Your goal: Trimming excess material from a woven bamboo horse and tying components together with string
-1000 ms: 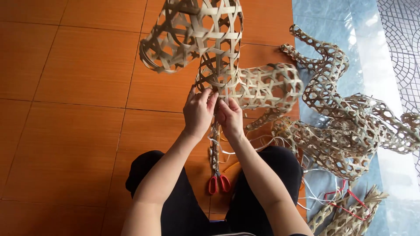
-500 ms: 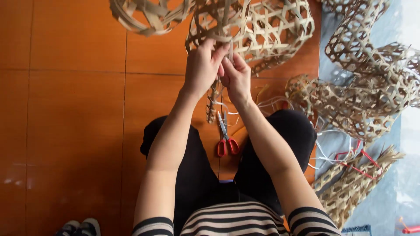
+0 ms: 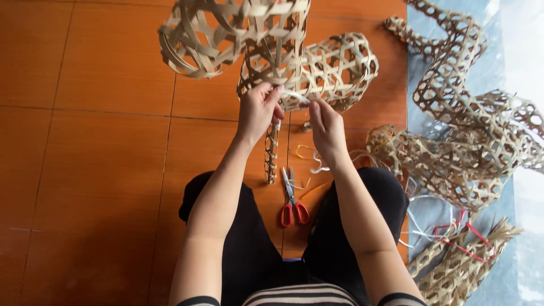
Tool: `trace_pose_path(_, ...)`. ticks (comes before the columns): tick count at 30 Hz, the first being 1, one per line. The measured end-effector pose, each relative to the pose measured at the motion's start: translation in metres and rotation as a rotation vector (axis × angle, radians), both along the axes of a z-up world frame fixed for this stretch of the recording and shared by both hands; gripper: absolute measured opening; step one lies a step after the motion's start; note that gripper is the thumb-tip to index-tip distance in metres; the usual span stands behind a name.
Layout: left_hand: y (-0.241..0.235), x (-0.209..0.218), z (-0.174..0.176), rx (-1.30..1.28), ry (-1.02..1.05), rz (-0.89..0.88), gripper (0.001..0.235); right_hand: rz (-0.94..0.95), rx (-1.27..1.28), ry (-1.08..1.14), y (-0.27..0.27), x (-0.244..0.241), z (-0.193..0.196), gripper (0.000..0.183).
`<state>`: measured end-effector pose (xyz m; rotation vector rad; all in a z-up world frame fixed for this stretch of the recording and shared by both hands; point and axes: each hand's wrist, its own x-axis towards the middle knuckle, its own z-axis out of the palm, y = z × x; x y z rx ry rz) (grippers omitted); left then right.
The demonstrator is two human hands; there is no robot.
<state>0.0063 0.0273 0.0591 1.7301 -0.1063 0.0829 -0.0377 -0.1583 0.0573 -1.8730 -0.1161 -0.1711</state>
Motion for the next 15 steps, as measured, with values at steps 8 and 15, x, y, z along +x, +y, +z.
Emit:
trace_pose_path(8,0.003,-0.005,-0.014,0.017,0.042,-0.054,0.041,-0.200,-0.020,-0.261,-0.008,0.004,0.002,0.002)
trace_pose_path(15,0.000,-0.008,-0.018,0.021,0.049,-0.060,0.044,-0.434,-0.208,-0.486,0.007,0.018,-0.032,0.006)
